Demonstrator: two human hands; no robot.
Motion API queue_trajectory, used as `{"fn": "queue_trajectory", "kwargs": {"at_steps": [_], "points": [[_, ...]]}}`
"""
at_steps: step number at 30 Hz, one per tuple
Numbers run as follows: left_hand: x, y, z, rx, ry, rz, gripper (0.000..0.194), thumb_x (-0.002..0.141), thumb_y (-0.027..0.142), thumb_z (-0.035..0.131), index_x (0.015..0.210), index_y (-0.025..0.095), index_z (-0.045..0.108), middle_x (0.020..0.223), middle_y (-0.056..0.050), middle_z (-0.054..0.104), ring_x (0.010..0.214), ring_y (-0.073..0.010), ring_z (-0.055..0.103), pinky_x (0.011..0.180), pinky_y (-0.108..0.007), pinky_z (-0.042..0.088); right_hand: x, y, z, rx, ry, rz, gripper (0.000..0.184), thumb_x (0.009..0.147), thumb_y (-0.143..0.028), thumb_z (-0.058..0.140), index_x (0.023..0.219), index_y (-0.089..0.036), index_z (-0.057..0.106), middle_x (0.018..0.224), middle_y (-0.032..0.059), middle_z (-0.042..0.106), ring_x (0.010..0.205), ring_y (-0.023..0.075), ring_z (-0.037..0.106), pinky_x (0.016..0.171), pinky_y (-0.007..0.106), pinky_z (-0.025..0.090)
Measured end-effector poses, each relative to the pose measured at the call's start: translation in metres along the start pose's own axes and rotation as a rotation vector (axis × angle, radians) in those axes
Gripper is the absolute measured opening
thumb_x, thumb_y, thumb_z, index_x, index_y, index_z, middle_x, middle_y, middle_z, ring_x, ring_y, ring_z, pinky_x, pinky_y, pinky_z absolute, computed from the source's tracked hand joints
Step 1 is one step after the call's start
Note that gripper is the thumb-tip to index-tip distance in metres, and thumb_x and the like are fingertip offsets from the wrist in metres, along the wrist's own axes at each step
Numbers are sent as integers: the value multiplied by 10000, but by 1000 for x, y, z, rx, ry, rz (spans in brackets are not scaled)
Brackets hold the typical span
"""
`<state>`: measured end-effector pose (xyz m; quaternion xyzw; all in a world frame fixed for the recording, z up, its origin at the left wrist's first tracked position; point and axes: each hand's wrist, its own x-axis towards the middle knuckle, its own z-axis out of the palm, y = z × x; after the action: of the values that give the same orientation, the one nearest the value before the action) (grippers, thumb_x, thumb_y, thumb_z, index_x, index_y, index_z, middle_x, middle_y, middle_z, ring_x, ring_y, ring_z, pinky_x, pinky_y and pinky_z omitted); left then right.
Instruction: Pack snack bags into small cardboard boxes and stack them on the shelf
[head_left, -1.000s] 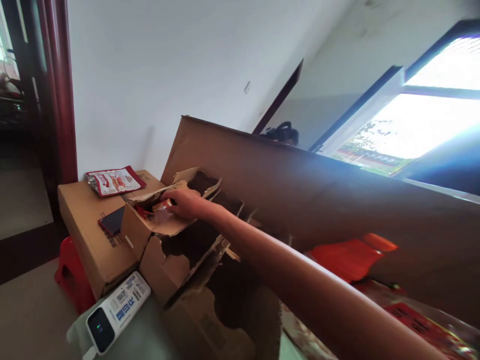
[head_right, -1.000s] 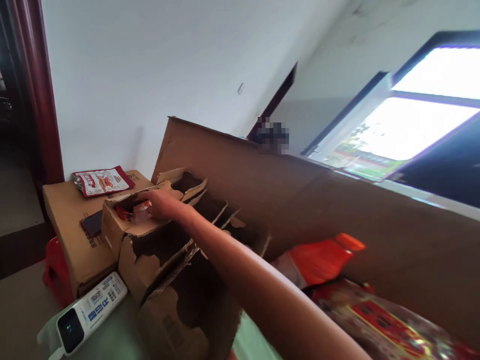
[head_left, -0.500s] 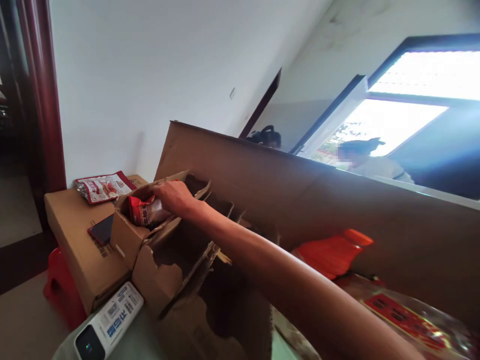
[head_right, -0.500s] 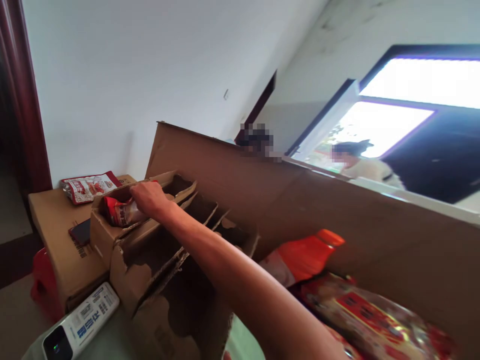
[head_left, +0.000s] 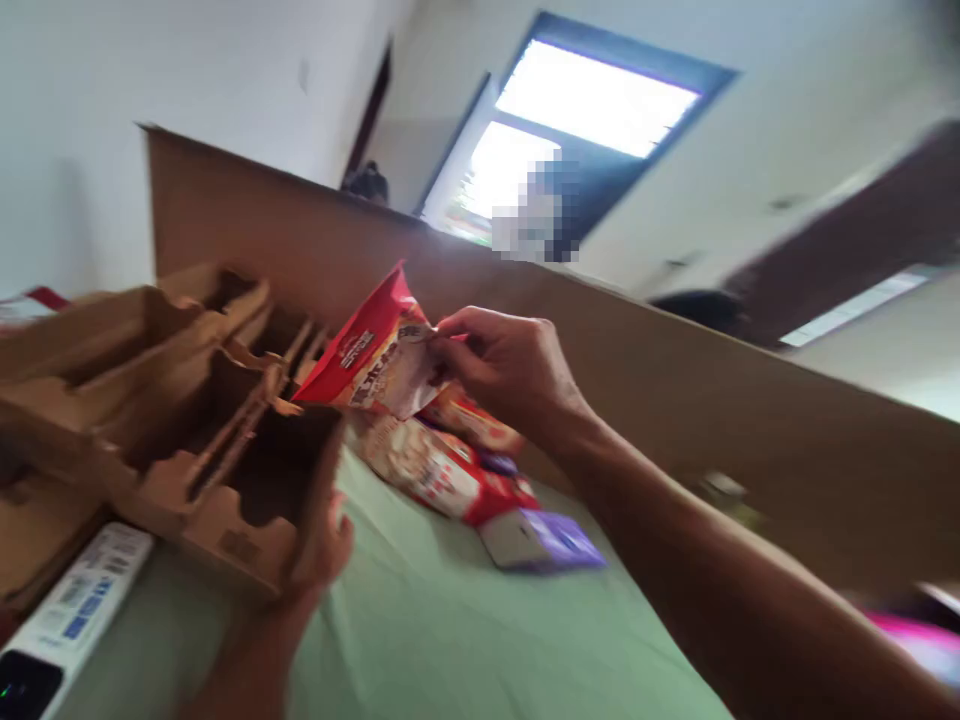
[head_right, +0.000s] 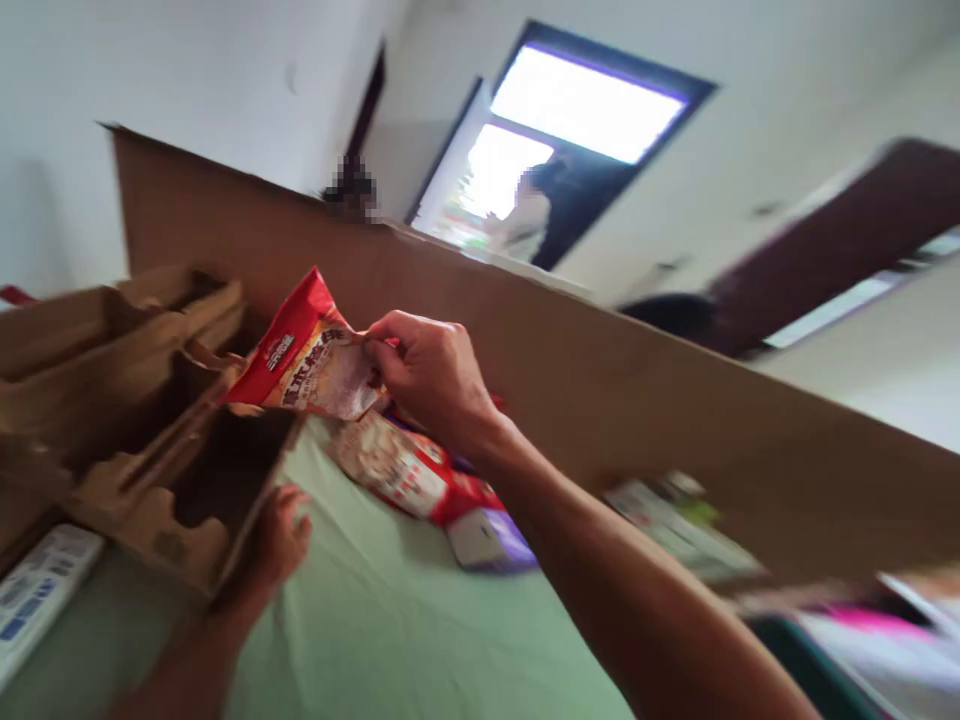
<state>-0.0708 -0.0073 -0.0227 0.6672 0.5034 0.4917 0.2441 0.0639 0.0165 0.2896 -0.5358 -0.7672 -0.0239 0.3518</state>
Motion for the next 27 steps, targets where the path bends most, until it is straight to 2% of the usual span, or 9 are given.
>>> {"fn": "queue_trajectory", "kwargs": {"at_steps": [3, 5, 7, 10, 13, 18, 22, 25, 27], "points": [[-1, -6, 24, -33, -61, 11, 204, 943, 285, 645, 1101, 157, 653, 1207, -94, 647, 1149, -256, 612, 1017, -507, 501, -45, 49, -26, -227, -51, 116, 177, 808, -287, 524, 777, -237, 692, 675, 20, 717, 634, 199, 666, 607, 306, 480], [4, -11, 27, -29, -58, 21, 156, 892, 184, 631, 1041, 157, 670, 1187, -104, 656, 1168, -270, 606, 1051, -523, 481, -68, 77, -36, -376, -129, 204, 204, 826, -279, 499, 792, -224, 692, 700, 30, 723, 655, 193, 667, 616, 292, 464], [7, -12, 23, -13, -36, 28, 211, 821, 111, 583, 992, 177, 688, 1162, -110, 667, 1151, -277, 620, 1053, -513, 495, -84, 103, -40, -489, -210, 275, 221, 843, -273, 484, 806, -226, 696, 724, 35, 731, 687, 197, 674, 630, 287, 454], [6, -8, 14, 8, -3, 32, 296, 755, 95, 529, 971, 201, 702, 1129, -107, 682, 1109, -277, 643, 1031, -500, 526, -93, 138, -43, -568, -241, 326, 213, 846, -273, 498, 821, -247, 708, 799, 43, 754, 760, 220, 687, 638, 292, 433], [5, -3, 10, 8, -9, 35, 289, 773, 135, 512, 980, 187, 707, 1124, -120, 686, 1089, -281, 656, 1001, -497, 548, -92, 173, -45, -605, -225, 383, 225, 852, -264, 502, 858, -248, 727, 904, 70, 768, 818, 245, 692, 637, 302, 424], [11, -1, 5, -9, -64, 20, 278, 811, 175, 515, 1009, 164, 710, 1173, -157, 668, 1125, -303, 644, 1031, -517, 520, -91, 224, -39, -624, -223, 511, 218, 848, -208, 536, 860, -222, 753, 880, 88, 767, 797, 250, 700, 634, 302, 449], [4, 3, 6, -23, -91, -25, 321, 780, 110, 522, 1036, 170, 704, 1182, -147, 667, 1156, -292, 625, 1064, -514, 492, -91, 221, -30, -581, -162, 484, 219, 832, -160, 560, 914, -208, 757, 1046, 125, 756, 839, 266, 714, 664, 330, 501], [-9, 6, 10, -42, -100, -77, 381, 720, 47, 555, 1041, 185, 707, 1194, -112, 675, 1173, -271, 618, 1083, -484, 484, -75, 189, -14, -477, -105, 336, 262, 870, -209, 528, 1011, -176, 746, 1201, 179, 706, 910, 324, 713, 717, 429, 544], [-15, 6, 12, -61, -88, -118, 350, 724, 38, 596, 1034, 155, 711, 1208, -132, 674, 1189, -285, 610, 1090, -488, 476, -53, 153, 6, -357, -120, 180, 271, 883, -257, 531, 1043, -199, 742, 1176, 138, 722, 921, 308, 717, 764, 442, 565]]}}
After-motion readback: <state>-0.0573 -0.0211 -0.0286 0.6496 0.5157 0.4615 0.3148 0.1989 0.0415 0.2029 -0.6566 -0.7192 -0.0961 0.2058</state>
